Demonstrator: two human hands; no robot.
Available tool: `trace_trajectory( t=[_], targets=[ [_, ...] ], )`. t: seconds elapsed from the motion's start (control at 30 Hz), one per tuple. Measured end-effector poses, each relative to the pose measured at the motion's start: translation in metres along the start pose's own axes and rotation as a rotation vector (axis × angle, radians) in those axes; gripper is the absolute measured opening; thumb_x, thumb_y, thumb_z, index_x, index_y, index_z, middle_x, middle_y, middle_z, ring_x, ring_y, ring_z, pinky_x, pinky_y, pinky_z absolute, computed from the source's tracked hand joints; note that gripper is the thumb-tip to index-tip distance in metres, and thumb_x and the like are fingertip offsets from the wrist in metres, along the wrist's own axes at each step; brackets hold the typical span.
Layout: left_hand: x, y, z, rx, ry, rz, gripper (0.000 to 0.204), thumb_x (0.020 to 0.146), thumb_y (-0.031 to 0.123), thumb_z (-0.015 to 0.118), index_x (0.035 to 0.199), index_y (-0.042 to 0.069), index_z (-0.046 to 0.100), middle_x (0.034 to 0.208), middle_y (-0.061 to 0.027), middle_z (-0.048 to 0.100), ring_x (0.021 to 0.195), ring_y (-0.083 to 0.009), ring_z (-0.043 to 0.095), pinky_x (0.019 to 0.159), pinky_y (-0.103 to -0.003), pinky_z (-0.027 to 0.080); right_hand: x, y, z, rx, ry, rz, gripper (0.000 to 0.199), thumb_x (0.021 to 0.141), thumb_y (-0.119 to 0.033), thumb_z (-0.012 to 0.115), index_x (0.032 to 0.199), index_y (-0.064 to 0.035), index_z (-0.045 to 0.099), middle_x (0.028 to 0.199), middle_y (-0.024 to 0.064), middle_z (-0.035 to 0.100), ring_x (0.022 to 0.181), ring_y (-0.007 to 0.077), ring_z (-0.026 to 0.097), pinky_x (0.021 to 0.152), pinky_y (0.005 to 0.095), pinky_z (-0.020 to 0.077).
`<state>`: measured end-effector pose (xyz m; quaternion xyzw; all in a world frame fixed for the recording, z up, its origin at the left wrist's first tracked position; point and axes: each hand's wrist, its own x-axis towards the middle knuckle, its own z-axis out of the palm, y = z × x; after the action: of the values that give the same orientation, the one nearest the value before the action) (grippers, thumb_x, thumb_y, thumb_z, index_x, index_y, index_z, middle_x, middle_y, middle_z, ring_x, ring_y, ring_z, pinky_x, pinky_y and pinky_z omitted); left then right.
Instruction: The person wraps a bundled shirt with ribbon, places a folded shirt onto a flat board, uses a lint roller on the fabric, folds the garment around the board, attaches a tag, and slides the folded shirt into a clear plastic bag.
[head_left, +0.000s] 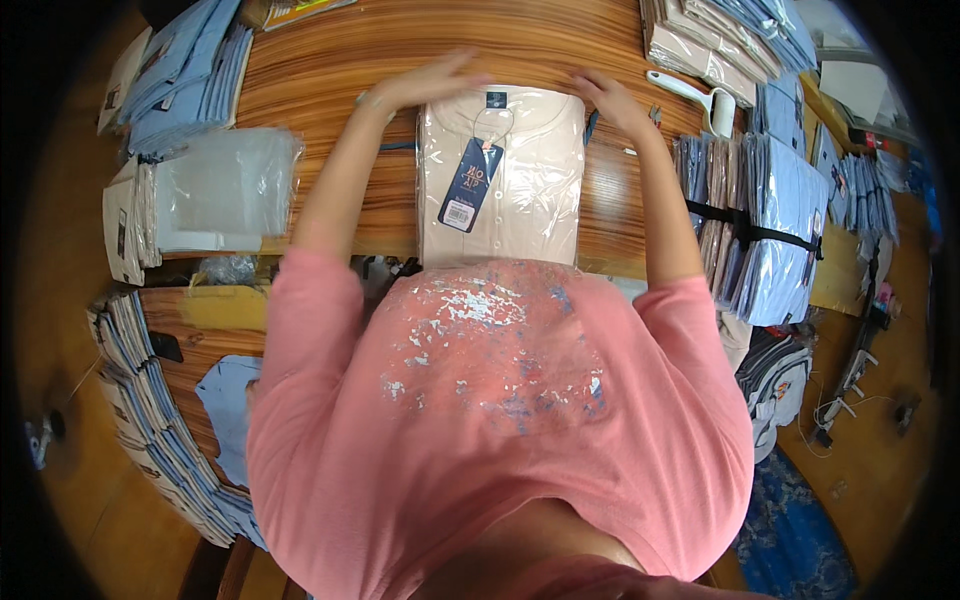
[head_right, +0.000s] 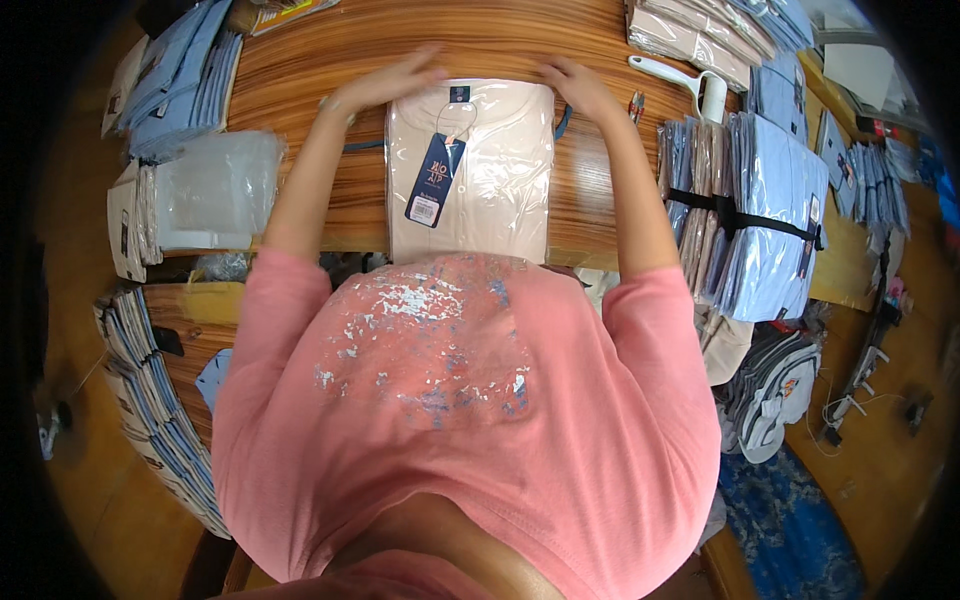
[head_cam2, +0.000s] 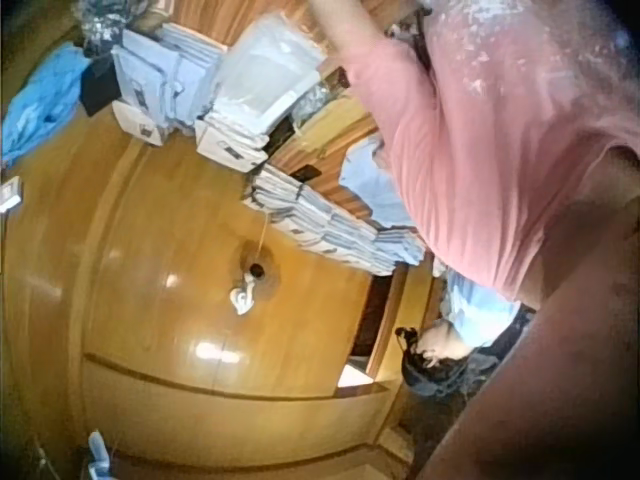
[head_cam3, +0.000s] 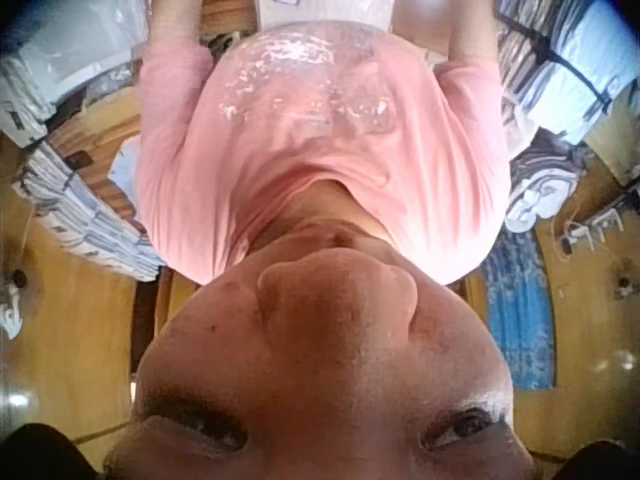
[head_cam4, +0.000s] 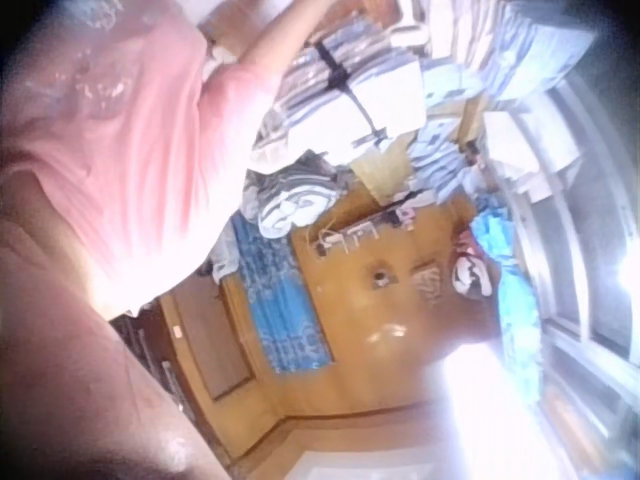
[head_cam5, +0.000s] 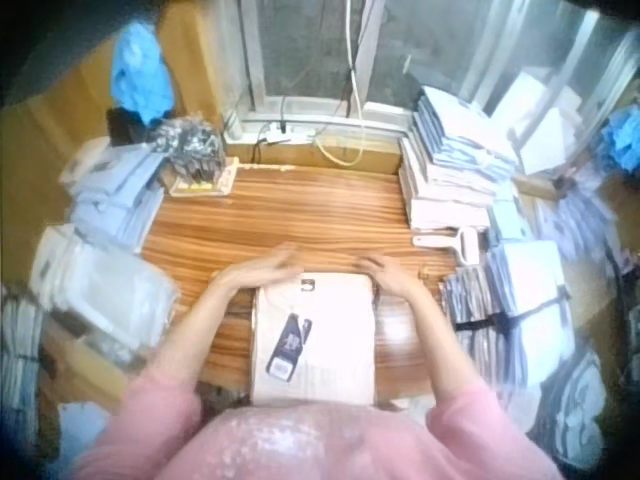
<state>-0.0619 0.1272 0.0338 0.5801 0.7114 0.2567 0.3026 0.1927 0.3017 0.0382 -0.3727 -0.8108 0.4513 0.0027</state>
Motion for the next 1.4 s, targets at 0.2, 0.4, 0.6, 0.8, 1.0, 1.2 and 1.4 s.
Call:
trace_trajectory(
  t=[0.2, 0.4, 0.6, 0.8, 1.0, 1.2, 1.4],
  targets=[
    [-0.127, -0.043, 0.018, 0.427, 0.079, -0.175, 0.026, 0.085, 0.026, 0.058, 0.103, 0.007, 0.06, 0.117, -0.0156, 0.052, 0.103, -0.0284, 0.049, 0.092, -0.037, 0.036, -0.104, 0.058, 0.059, -0.61, 0.356, -0.409, 0.014, 0.077, -0.014, 0.064, 0.088, -0.0097, 0.057, 0.122, 0.0103, 0.05, 0.119, 0.0314, 0.042, 0.092, 0.0445, 0.0368],
    [-0.184, -0.07, -0.012, 0.226, 0.065, -0.172, 0.016, 0.082, 0.017, 0.062, 0.083, 0.001, 0.06, 0.068, -0.0104, 0.062, 0.064, -0.0238, 0.058, 0.071, -0.036, 0.044, -0.141, 0.063, 0.019, -0.365, -0.041, -0.092, 0.01, 0.078, -0.008, 0.059, 0.086, -0.0029, 0.058, 0.08, 0.0176, 0.062, 0.076, 0.0355, 0.06, 0.066, 0.0417, 0.0445],
    [-0.189, -0.085, -0.04, 0.293, -0.044, -0.151, 0.011, 0.08, 0.016, 0.062, 0.08, 0.004, 0.062, 0.064, -0.0094, 0.064, 0.063, -0.0231, 0.062, 0.062, -0.035, 0.044, -0.13, 0.089, -0.006, -0.429, -0.118, 0.048, 0.007, 0.073, -0.003, 0.06, 0.078, 0.001, 0.062, 0.071, 0.0166, 0.062, 0.069, 0.0298, 0.061, 0.063, 0.0367, 0.046],
    [-0.192, -0.079, -0.052, 0.126, -0.274, -0.354, 0.02, 0.085, 0.017, 0.059, 0.077, -0.001, 0.06, 0.063, -0.0054, 0.059, 0.059, -0.015, 0.055, 0.06, -0.028, 0.042, -0.128, 0.091, -0.013, -0.455, -0.173, 0.05, 0.013, 0.076, -0.011, 0.059, 0.079, -0.0002, 0.064, 0.073, 0.0153, 0.063, 0.073, 0.0301, 0.061, 0.067, 0.0358, 0.0465],
    [-0.163, -0.003, -0.054, -0.557, -0.066, -0.158, 0.029, 0.093, 0.025, 0.05, 0.088, 0.0, 0.063, 0.085, -0.0006, 0.055, 0.073, -0.0082, 0.047, 0.068, -0.022, 0.039, -0.14, -0.004, -0.013, -0.278, 0.109, -0.161, 0.029, 0.085, -0.03, 0.057, 0.084, -0.0008, 0.063, 0.072, 0.0157, 0.06, 0.07, 0.033, 0.058, 0.066, 0.0385, 0.0452],
    [-0.104, 0.084, 0.066, -0.288, 0.362, 0.043, 0.03, 0.09, 0.023, 0.051, 0.076, -0.003, 0.053, 0.077, -0.0143, 0.052, 0.071, -0.0265, 0.052, 0.067, -0.033, 0.042, -0.127, -0.079, 0.069, -0.184, 0.157, -0.101, 0.022, 0.086, -0.024, 0.055, 0.084, -0.0038, 0.061, 0.082, 0.018, 0.063, 0.077, 0.0285, 0.062, 0.068, 0.0367, 0.0459],
    [-0.109, 0.044, 0.065, -0.469, 0.593, -0.038, 0.021, 0.089, 0.016, 0.053, 0.077, -0.002, 0.052, 0.07, -0.0073, 0.05, 0.065, -0.0207, 0.048, 0.061, -0.031, 0.04, -0.12, 0.032, 0.018, 0.116, 0.251, -0.004, 0.023, 0.087, -0.021, 0.056, 0.087, 0.0015, 0.061, 0.07, 0.0082, 0.06, 0.066, 0.0147, 0.055, 0.066, 0.029, 0.0435]
  ],
)
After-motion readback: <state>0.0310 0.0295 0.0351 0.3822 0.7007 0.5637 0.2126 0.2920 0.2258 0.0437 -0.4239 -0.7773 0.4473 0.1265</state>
